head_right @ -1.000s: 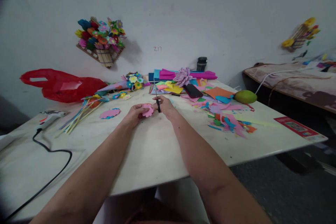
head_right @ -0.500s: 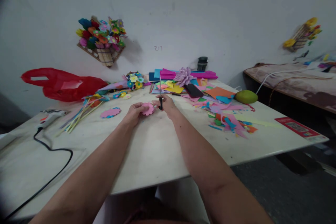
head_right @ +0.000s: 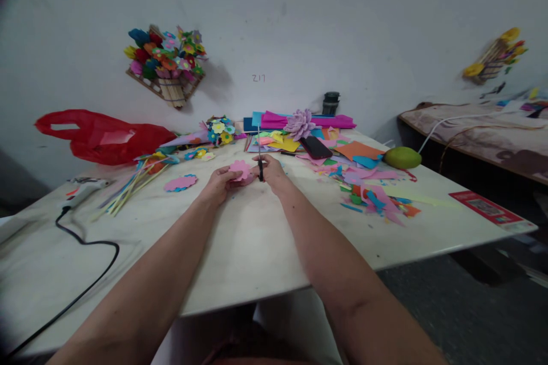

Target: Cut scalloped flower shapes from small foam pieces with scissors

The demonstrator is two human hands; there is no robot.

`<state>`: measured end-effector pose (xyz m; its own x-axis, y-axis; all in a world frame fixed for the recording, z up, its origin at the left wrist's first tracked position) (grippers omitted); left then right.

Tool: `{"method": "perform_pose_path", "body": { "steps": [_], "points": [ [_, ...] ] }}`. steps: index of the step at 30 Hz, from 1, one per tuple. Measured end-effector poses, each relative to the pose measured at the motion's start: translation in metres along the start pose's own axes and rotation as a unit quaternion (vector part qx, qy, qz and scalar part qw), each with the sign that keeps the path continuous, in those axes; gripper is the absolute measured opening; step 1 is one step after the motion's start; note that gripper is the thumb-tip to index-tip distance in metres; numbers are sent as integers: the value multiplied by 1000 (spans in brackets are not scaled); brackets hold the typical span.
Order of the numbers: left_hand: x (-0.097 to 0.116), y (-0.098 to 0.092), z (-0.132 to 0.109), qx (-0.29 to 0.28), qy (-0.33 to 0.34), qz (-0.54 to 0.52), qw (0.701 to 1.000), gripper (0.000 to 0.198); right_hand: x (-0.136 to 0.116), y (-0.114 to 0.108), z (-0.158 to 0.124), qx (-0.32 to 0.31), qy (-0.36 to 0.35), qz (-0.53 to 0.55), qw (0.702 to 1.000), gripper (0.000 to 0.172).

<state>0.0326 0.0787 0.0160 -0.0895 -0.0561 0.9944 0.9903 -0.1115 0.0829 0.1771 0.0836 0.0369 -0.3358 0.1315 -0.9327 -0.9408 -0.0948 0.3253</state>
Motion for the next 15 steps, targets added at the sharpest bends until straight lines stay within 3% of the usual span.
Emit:
{"method": "perform_pose_path", "body": {
  "steps": [4,10,15],
  "points": [
    [-3,-3,0,6,-12,-7,1000,31,4,5,-2,-15,15,-11,1000,36],
    [8,-8,0,27,43,-41,998,35,9,5,-4,-31,48,-49,997,37],
    [14,-12,-1,54,59,-64,995,40,11,13,-4,-100,42,-79,991,31]
  ]
}}
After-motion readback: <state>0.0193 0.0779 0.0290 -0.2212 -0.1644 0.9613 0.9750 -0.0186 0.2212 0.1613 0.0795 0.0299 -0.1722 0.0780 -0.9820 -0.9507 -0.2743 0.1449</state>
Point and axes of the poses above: each hand's wrist, its own z-axis towards the middle knuckle, its own y-axis out of the palm, x = y × z, the point moved 10 cm from there along z, towards the middle knuckle, and after that the axes turned 10 degrees about z, right-handed, at the moved point
